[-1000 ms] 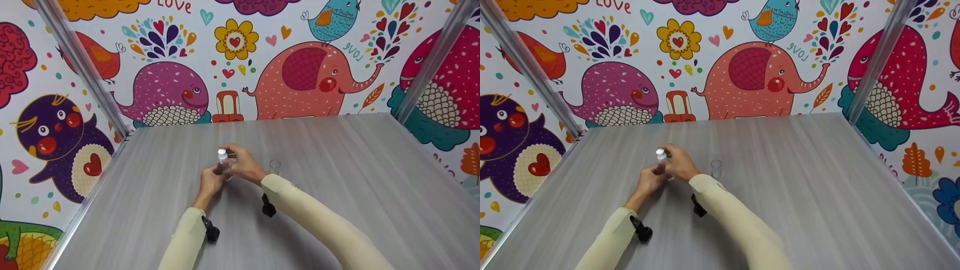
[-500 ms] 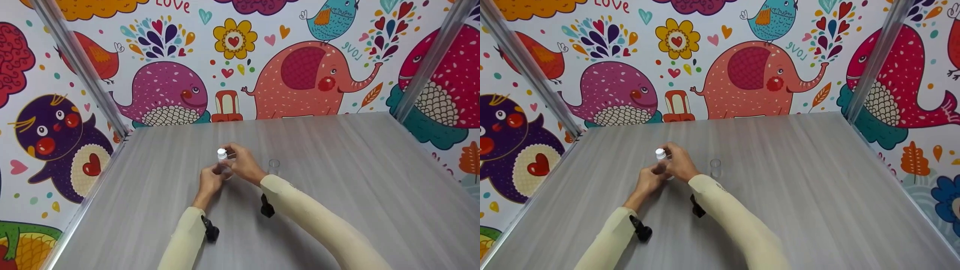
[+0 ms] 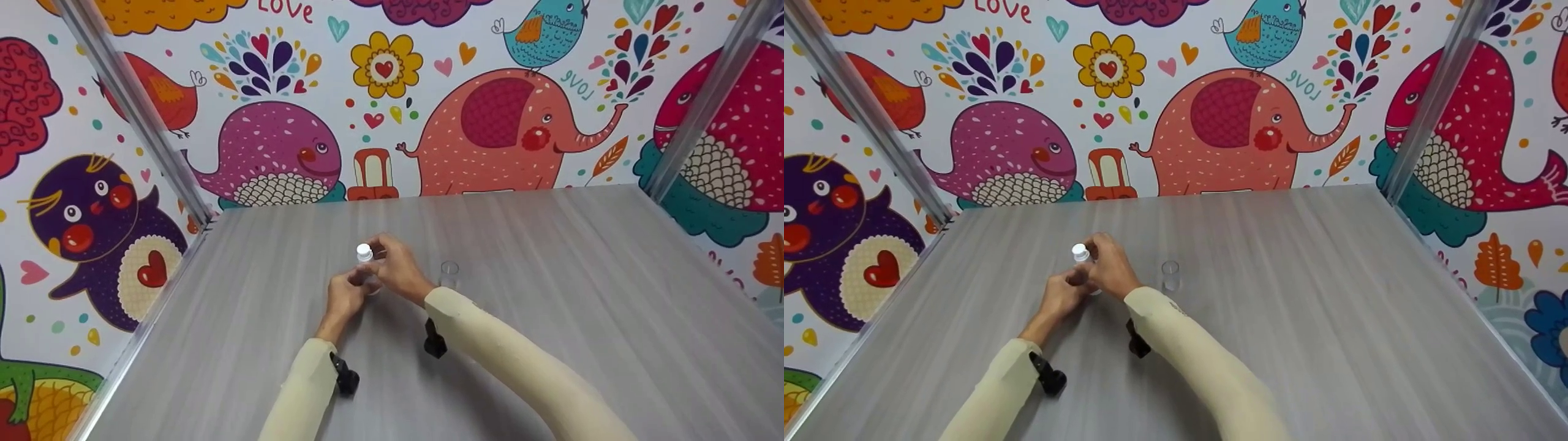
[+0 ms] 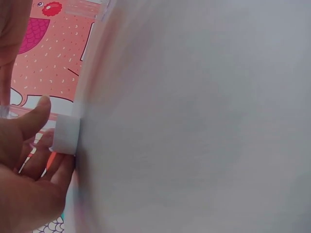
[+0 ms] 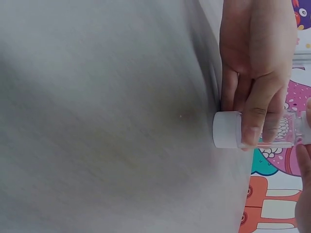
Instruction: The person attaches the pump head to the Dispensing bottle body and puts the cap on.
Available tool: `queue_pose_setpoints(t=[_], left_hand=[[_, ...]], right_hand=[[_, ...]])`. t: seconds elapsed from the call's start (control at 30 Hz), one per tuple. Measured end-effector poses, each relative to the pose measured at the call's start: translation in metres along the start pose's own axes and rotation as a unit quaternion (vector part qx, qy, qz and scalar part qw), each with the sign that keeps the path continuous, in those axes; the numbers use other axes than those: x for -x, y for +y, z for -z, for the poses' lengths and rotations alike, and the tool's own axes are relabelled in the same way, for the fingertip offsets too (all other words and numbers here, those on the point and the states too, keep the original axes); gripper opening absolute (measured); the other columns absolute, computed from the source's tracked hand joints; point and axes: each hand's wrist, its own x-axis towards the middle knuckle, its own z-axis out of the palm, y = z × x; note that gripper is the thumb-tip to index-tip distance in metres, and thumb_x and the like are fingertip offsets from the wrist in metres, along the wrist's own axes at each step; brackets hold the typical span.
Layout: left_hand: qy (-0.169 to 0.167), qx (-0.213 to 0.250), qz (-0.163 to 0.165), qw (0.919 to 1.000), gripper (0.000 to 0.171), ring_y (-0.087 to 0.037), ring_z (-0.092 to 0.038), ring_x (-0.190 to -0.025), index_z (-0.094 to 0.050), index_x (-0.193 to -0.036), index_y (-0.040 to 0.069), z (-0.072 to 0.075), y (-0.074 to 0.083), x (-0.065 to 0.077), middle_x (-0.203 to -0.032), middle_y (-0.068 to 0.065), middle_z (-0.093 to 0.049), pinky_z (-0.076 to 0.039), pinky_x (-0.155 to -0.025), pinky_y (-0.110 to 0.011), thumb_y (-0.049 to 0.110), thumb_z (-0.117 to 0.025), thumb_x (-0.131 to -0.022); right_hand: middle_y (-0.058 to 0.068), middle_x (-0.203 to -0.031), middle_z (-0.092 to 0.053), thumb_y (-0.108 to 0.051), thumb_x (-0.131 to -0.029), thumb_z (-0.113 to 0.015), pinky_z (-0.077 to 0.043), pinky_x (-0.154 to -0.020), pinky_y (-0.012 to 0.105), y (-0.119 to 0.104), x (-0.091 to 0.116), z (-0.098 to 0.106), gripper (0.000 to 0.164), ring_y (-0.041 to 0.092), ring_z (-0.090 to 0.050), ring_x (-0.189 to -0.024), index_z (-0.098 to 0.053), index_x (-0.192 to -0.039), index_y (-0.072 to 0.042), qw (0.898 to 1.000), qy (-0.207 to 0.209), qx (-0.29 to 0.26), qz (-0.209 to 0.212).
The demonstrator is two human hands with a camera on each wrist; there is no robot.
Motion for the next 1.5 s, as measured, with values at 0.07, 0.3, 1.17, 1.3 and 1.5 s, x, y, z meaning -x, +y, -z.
queue_pose_setpoints(t=[0.07, 0.3, 1.17, 1.3, 1.5], left_hand=[[0.002, 0.003, -0.005, 1.0, 0.026, -0.014, -0.064, -0.077, -0.076, -0.102, -0.003, 0.0, 0.0004, -0.0005, -0.099, -0.02, -0.077, -0.053, -0.07, -0.026, 0.007, -0.081, -0.078], [0.005, -0.015, -0.01, 0.9998, 0.023, -0.014, -0.062, -0.075, -0.077, -0.097, -0.003, 0.0011, 0.0013, -0.0003, -0.093, -0.018, -0.077, -0.053, -0.071, -0.029, 0.01, -0.082, -0.079], [0.01, 0.012, -0.035, 0.9993, 0.019, -0.01, -0.058, -0.069, -0.076, -0.096, -0.007, -0.001, -0.0023, -0.0014, -0.089, -0.021, -0.076, -0.05, -0.066, -0.022, -0.001, -0.077, -0.077], [0.008, -0.004, -0.037, 0.9993, 0.022, -0.01, -0.059, -0.072, -0.077, -0.097, -0.004, -0.0009, -0.0017, -0.0015, -0.091, -0.02, -0.076, -0.05, -0.067, -0.024, 0.001, -0.078, -0.076], [0.006, -0.011, -0.036, 0.9993, 0.022, -0.014, -0.06, -0.074, -0.077, -0.097, -0.002, -0.0012, -0.0011, -0.0017, -0.09, -0.018, -0.076, -0.049, -0.068, -0.026, 0.004, -0.08, -0.076]], right_hand=[[0.01, -0.112, -0.067, -0.007, -0.085, -0.077, -0.054, -0.096, 0.037, -0.0007, 0.0001, 0.0004, 0.033, 0.023, -0.065, -0.107, -0.061, -0.115, -0.005, 1.0, 0.001, 0.004, 0.0], [0.008, -0.113, -0.065, -0.014, -0.085, -0.079, -0.053, -0.097, 0.037, -0.0028, 0.0014, 0.0018, 0.038, 0.021, -0.062, -0.105, -0.059, -0.117, -0.007, 0.999, -0.004, 0.027, -0.028], [0.013, -0.125, -0.065, -0.011, -0.09, -0.068, -0.049, -0.104, 0.046, 0.0009, 0.0033, 0.0028, 0.04, 0.029, -0.063, -0.119, -0.061, -0.129, -0.004, 1.0, -0.02, -0.023, 0.006], [0.014, -0.122, -0.068, -0.003, -0.091, -0.063, -0.05, -0.103, 0.043, 0.0009, 0.0027, 0.0042, 0.036, 0.029, -0.064, -0.117, -0.063, -0.127, -0.001, 0.999, -0.027, -0.027, 0.022], [0.01, -0.118, -0.069, -0.006, -0.092, -0.068, -0.053, -0.099, 0.038, 0.0009, 0.0027, 0.0058, 0.034, 0.025, -0.067, -0.112, -0.064, -0.125, -0.005, 0.999, -0.029, -0.012, 0.012]])
